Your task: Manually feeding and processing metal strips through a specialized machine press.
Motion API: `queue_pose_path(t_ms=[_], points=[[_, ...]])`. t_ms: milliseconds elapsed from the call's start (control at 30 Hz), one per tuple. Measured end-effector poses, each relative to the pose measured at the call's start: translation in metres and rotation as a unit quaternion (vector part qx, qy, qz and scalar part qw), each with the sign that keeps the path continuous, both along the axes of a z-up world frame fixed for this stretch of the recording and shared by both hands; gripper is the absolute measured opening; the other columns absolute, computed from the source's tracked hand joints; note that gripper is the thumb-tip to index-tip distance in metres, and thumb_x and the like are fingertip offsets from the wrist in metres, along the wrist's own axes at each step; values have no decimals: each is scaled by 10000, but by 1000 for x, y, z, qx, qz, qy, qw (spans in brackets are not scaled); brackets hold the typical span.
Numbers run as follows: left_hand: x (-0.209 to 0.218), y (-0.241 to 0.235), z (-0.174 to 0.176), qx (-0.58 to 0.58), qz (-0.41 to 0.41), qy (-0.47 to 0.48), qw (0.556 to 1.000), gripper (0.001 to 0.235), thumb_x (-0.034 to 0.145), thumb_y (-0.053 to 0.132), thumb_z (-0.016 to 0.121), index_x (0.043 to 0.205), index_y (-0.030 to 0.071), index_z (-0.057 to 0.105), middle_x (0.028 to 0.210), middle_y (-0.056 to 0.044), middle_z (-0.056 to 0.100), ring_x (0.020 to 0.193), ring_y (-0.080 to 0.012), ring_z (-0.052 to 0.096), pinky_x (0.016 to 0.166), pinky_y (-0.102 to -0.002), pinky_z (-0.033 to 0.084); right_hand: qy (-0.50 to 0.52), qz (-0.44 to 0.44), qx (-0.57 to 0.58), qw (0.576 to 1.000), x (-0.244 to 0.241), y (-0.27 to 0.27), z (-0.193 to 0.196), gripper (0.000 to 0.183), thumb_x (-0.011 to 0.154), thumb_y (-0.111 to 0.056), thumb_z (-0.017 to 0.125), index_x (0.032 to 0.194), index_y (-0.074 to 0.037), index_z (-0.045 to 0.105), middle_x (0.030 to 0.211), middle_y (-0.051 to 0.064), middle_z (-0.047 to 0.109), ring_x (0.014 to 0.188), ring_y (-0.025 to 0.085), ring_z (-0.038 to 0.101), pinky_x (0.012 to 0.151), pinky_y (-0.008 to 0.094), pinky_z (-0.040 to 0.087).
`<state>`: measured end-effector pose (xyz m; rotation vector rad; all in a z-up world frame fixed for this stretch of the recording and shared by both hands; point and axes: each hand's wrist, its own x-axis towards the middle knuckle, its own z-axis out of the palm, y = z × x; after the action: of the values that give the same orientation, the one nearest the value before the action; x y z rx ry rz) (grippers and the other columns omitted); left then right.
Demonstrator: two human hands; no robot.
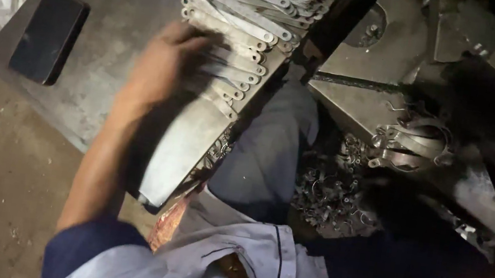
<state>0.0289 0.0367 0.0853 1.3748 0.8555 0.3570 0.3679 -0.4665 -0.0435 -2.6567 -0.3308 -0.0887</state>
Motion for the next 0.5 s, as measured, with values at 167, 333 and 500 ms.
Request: queue_pose_path(t_ms=[167, 333, 500], points=[[-45, 24, -38, 360, -33, -7, 932, 183, 978, 125, 674, 1128, 21, 681, 1073, -118, 698, 882, -220, 678, 696, -316, 543, 58, 42, 119, 990, -94, 7, -18, 234, 1111, -202, 681, 1236, -15, 745, 1090, 152, 753, 959, 247, 725, 871, 350, 564], [-41, 19, -33, 30, 48, 59, 997, 179, 993, 118, 668, 1159, 57, 697, 974, -105, 711, 785, -164, 661, 631, -277, 515, 116, 156, 130, 972, -124, 45, 4, 271, 935, -191, 781, 1172, -60, 759, 1033, 93, 772, 886, 131, 709, 798, 305, 552], [-34, 0, -7, 522, -112, 147, 833, 269, 857, -18, 757, 1125, -16, 730, 1090, -166, 725, 954, -259, 705, 794, -346, 564, 178, 241, 154, 942, -121, 49, -1, 305, 930, -229, 734, 1204, -96, 739, 1012, 64, 777, 781, 123, 682, 690, 285, 543]])
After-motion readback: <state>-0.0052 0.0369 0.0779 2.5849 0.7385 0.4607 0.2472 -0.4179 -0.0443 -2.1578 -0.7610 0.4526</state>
